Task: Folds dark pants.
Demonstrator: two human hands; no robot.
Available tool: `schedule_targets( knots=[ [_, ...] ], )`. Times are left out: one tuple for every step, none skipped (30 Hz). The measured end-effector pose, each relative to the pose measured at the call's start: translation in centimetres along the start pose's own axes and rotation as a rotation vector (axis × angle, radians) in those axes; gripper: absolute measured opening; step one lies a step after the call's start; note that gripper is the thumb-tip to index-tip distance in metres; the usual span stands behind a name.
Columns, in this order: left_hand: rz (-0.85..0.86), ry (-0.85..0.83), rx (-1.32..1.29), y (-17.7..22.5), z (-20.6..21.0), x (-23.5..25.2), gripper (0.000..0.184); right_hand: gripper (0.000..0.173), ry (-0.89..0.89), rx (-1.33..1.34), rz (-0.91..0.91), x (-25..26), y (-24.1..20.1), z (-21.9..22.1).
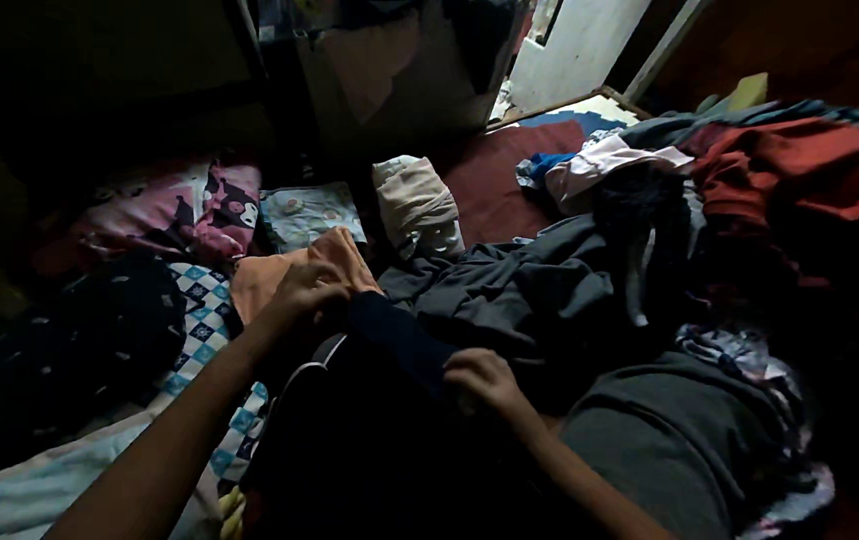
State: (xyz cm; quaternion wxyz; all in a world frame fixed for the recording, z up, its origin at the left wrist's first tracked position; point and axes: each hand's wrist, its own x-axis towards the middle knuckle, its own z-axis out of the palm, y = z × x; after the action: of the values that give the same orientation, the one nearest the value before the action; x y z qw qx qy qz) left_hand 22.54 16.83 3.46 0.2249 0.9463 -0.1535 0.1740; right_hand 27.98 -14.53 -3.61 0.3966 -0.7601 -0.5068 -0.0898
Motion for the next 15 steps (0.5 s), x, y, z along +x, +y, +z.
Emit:
schedule_targets(
  knots=[
    [0.010, -0.045, 0.067, 0.5, -0.1, -1.9, 0.015, 0.014, -0.061, -0.092, -0.062, -1.1, -0.4, 0.7],
    [-0.019, -0.156, 0.112, 1.5, -0.6, -3.2, 0.022, 0.015, -0.129, -0.153, -0.098, -1.8, -0.8, 1.1],
    [-0.057, -0.282, 0.138, 2.4, -1.1, -3.9, 0.029, 0.017, -0.206, -0.168, -0.098, -2.2, -1.1, 1.2],
    [-0.092, -0.393, 0.157, 3.0, -1.3, -4.2, 0.032, 0.018, -0.290, -0.153, -0.067, -2.3, -1.4, 1.2],
    [-0.144, -0.489, 0.156, 3.4, -1.5, -4.1, 0.033, 0.020, -0.359, -0.133, -0.027, -2.1, -1.7, 1.0],
    [-0.205, -0.570, 0.142, 3.6, -1.8, -3.8, 0.034, 0.019, -0.384, -0.141, -0.015, -1.9, -1.8, 0.9],
    [-0.246, -0.620, 0.130, 3.7, -1.9, -3.3, 0.034, 0.018, -0.367, -0.163, -0.030, -1.8, -1.7, 1.0],
    [-0.266, -0.648, 0.136, 3.8, -2.1, -2.8, 0.033, 0.017, -0.337, -0.179, -0.048, -1.9, -1.6, 1.1],
    [-0.279, -0.650, 0.151, 4.0, -2.2, -2.3, 0.031, 0.016, -0.295, -0.203, -0.066, -2.0, -1.4, 1.4],
    [-0.285, -0.615, 0.165, 4.3, -2.3, -2.0, 0.029, 0.015, -0.266, -0.214, -0.060, -2.1, -1.3, 1.5],
    [-0.272, -0.537, 0.174, 4.3, -2.1, -1.8, 0.027, 0.015, -0.233, -0.223, -0.034, -2.1, -1.2, 1.5],
    [-0.240, -0.435, 0.188, 4.2, -1.7, -1.8, 0.026, 0.014, -0.194, -0.221, 0.012, -2.1, -1.1, 1.3],
    [-0.219, -0.349, 0.189, 4.1, -1.4, -1.8, 0.025, 0.015, -0.150, -0.210, 0.066, -2.0, -1.0, 1.1],
    [-0.216, -0.301, 0.172, 4.2, -1.2, -1.7, 0.024, 0.016, -0.129, -0.184, 0.133, -1.9, -0.8, 0.8],
    [-0.232, -0.307, 0.144, 4.4, -1.0, -1.6, 0.024, 0.017, -0.148, -0.129, 0.219, -1.8, -0.8, 0.5]
  ],
)
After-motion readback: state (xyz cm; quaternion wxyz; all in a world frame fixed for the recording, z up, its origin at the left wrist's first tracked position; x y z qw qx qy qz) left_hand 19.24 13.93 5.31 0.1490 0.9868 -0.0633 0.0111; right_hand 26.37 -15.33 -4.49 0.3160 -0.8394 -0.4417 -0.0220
